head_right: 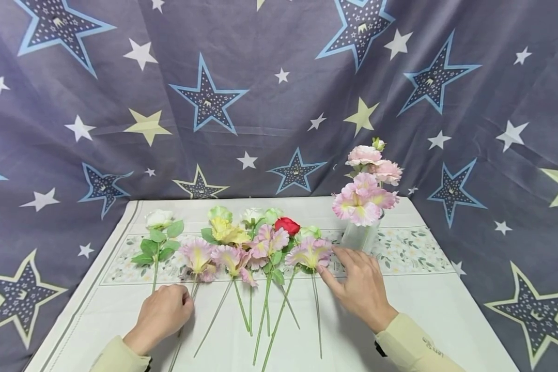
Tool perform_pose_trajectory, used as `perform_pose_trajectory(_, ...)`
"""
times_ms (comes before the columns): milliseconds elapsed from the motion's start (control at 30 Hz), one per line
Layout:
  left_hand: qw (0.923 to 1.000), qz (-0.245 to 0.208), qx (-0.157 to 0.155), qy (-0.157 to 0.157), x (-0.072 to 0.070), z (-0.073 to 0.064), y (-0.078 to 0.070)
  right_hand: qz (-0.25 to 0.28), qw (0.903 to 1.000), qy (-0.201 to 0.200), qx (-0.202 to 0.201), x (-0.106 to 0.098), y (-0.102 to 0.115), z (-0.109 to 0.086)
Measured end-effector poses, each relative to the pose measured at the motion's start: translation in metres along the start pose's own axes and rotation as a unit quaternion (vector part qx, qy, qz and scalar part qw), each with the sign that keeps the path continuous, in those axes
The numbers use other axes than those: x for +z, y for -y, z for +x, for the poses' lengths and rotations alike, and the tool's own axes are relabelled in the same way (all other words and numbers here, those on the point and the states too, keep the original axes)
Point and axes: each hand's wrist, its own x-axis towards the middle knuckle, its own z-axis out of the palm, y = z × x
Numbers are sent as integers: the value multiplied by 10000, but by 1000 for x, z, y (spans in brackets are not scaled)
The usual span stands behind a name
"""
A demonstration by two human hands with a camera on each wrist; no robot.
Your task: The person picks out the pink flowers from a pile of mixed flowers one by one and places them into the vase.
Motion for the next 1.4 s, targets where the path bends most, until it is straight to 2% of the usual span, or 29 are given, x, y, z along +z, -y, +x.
perform_pose_trajectory(533,9987,-274,-82,-416,-13,5,-3,27,10000,7,85,1,-1,-1)
perform_pose_trajectory(833,9950,-531,-12,-844,-18,8,-7,48,9999,12,152,1,0,-2)
perform_pose_trajectory(1067,9888,-669,238,-1310,-26,12,-14,53,9996,104,258,0,2,-2)
perform_pose_trajectory(1400,9729,-856,678,-2036,-41,17,-26,57,9994,164,311,-3,2,-1)
